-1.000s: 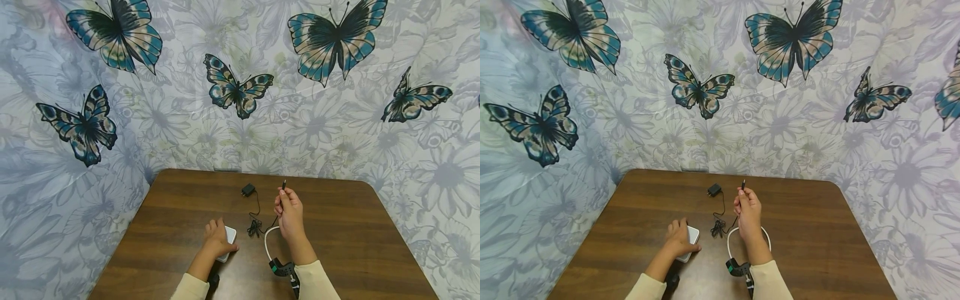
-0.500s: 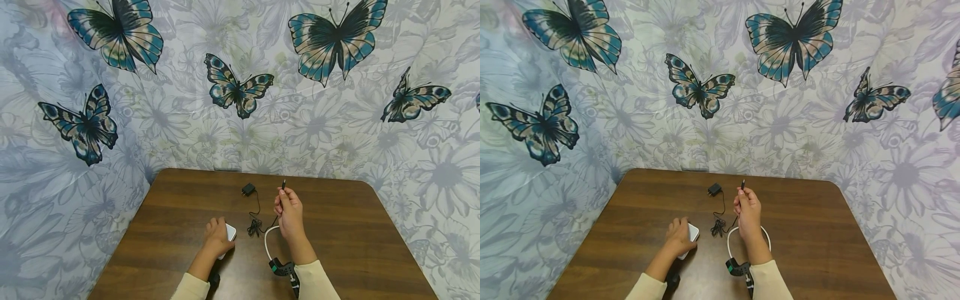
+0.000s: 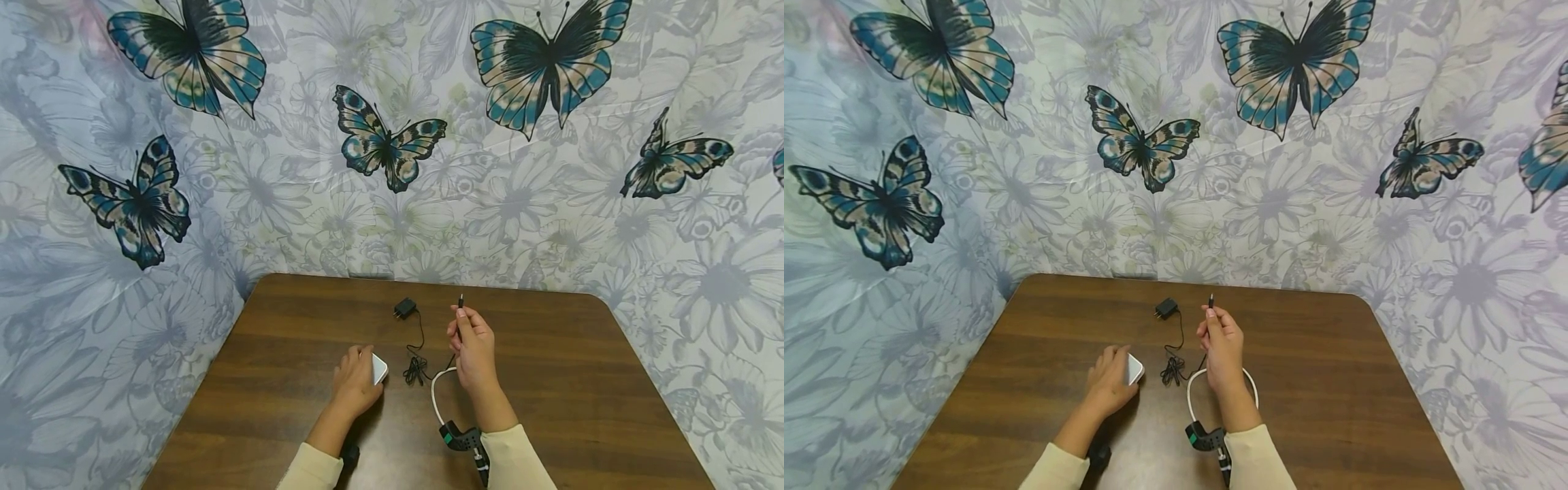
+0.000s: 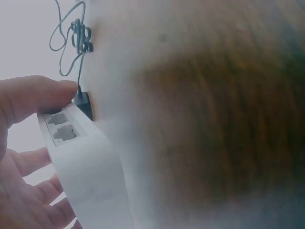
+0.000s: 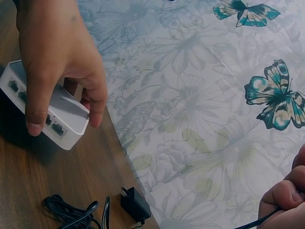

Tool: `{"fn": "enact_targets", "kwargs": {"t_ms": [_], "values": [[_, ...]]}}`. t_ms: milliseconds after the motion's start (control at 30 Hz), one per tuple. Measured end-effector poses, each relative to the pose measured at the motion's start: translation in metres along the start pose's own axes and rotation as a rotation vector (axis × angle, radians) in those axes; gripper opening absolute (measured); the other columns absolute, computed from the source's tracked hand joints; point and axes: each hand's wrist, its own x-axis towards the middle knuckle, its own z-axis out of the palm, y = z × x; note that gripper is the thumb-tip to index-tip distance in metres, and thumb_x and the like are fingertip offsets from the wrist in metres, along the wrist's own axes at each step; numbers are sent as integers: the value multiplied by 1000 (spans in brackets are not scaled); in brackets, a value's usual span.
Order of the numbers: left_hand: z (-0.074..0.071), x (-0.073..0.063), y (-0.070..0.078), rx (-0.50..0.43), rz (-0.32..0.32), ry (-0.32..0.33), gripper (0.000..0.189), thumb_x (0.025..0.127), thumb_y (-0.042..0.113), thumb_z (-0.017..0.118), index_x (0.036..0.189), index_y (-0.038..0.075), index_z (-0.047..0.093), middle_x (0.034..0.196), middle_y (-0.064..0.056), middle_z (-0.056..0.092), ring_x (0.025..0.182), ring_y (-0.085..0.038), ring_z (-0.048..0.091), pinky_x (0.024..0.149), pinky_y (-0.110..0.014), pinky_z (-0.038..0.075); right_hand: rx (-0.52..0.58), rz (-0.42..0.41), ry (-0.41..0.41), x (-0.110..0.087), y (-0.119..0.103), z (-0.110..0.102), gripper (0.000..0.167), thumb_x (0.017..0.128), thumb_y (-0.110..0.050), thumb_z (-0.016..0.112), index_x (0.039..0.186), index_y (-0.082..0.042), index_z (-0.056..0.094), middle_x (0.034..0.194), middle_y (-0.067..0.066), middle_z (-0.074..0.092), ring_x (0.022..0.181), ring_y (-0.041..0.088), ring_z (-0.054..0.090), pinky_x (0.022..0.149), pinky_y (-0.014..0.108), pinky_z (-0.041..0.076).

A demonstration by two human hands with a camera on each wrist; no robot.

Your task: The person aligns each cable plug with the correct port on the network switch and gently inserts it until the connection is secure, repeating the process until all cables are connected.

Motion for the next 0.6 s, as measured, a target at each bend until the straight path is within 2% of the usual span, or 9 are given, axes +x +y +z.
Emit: {"fn": "enact_targets", "kwargs": {"t_ms": [267, 400, 600], "values": [[-6, -1, 3, 5, 44, 29, 74, 71, 20, 85, 138, 14, 56, 137, -16, 50, 118, -37, 51, 85, -53, 43, -123, -40, -24, 1, 2, 0, 23, 102, -21, 58, 116, -6, 67, 66, -1, 57, 48, 3, 37, 45, 17, 27], [-8, -3, 3, 6, 67, 32, 70, 72, 21, 85, 137, 19, 59, 138, -14, 50, 119, -37, 51, 84, -53, 42, -141, -47, -36, 0, 2, 1, 28, 102, -17, 58, 125, -4, 65, 66, -2, 57, 47, 2, 34, 43, 16, 25], [-10, -5, 3, -3, 113, 64, 59, 71, 20, 87, 126, 28, 65, 136, -12, 51, 116, -35, 53, 81, -50, 42, -176, -46, -21, -1, 1, 2, 32, 101, -13, 58, 130, 1, 61, 70, -4, 58, 53, 3, 38, 45, 15, 26]]}}
